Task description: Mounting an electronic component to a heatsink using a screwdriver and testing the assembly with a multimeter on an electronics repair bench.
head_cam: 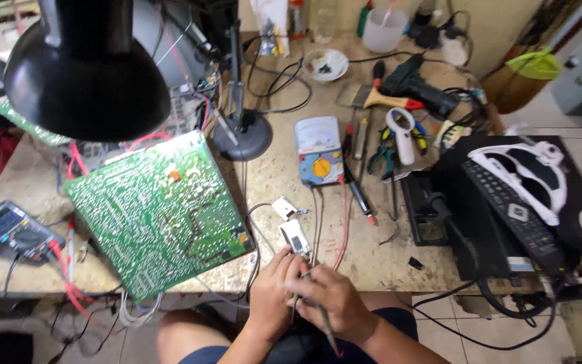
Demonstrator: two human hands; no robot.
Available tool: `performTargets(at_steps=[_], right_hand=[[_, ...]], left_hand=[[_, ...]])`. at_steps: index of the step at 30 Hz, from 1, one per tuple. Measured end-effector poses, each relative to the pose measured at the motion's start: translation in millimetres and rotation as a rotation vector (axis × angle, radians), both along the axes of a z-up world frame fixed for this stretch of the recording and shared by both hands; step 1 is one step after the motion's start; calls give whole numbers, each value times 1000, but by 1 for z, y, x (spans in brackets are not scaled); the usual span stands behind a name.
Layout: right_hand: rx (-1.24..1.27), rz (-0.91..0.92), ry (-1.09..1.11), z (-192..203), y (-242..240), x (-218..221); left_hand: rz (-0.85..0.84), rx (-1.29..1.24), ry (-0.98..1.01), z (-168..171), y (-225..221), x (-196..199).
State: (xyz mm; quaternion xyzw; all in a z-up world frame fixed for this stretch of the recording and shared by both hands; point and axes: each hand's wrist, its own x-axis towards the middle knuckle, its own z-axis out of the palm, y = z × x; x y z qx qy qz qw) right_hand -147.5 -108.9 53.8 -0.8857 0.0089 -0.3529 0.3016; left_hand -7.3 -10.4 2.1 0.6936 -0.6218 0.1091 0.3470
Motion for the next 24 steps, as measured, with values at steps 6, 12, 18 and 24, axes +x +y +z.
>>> performTargets(at_steps=[6, 12, 18, 24], right_hand=[[-134, -111, -52, -26, -37, -31], [-170, -721, 615, -3, -97, -53], [-62, -866, 724, 10, -136, -17], [209, -919, 771, 2, -231, 54]], left_hand=[[12, -56, 208, 9, -7, 9], [3, 63, 399, -4, -16, 26], [-7, 137, 469, -6, -20, 32], [-11, 129, 430, -5, -11, 26]])
